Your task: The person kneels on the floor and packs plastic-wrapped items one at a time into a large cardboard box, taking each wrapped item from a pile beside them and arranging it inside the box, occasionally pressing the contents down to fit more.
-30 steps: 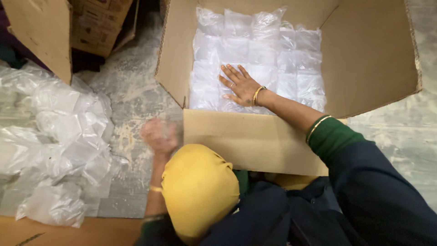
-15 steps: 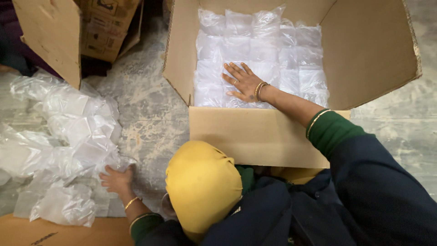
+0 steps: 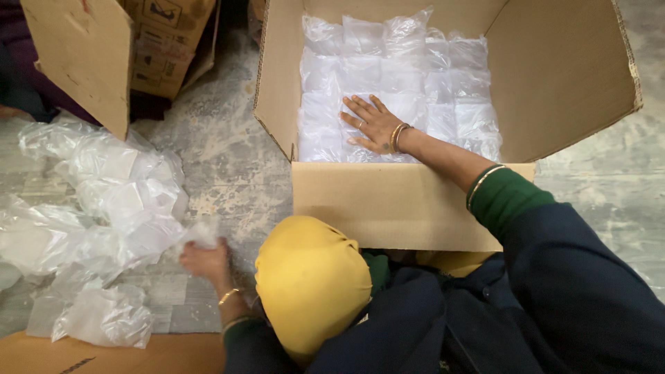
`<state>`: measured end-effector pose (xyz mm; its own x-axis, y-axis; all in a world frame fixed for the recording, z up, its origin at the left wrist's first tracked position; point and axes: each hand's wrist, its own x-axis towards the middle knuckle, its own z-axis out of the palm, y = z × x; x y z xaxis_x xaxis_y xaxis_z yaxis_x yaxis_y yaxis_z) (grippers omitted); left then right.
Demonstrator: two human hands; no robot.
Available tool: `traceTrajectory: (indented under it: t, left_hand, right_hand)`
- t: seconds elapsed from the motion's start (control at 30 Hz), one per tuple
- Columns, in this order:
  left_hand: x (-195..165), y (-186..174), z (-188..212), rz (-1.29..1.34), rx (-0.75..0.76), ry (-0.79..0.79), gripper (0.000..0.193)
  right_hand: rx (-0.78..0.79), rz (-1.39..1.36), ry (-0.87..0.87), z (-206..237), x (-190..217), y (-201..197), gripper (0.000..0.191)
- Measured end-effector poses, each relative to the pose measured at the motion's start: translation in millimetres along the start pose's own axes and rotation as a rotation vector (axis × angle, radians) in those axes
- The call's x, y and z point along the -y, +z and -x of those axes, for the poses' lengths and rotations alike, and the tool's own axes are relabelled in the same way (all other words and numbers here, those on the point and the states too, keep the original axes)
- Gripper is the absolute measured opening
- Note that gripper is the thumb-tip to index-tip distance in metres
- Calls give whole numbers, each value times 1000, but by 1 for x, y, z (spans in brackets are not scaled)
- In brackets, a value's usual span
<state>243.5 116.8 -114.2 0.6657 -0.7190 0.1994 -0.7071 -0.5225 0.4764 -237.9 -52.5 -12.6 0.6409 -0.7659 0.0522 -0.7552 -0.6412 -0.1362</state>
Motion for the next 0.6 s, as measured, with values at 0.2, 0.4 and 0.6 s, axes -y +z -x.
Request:
traceTrajectory:
  t: [0.2,0.4,0.6]
  left_hand:
    - [-49,-2,4,545,-239,39,86]
    - [-182,-90,16,841,-499,871,82]
    - [-300,-92,52,769,-534,1545,62]
  right_hand:
    - [-47,-197,55,7,18,-26,76]
    - [-341,-875,-168,39,97,-94,97]
    - [-827,-524,-101,60,125,-93,106]
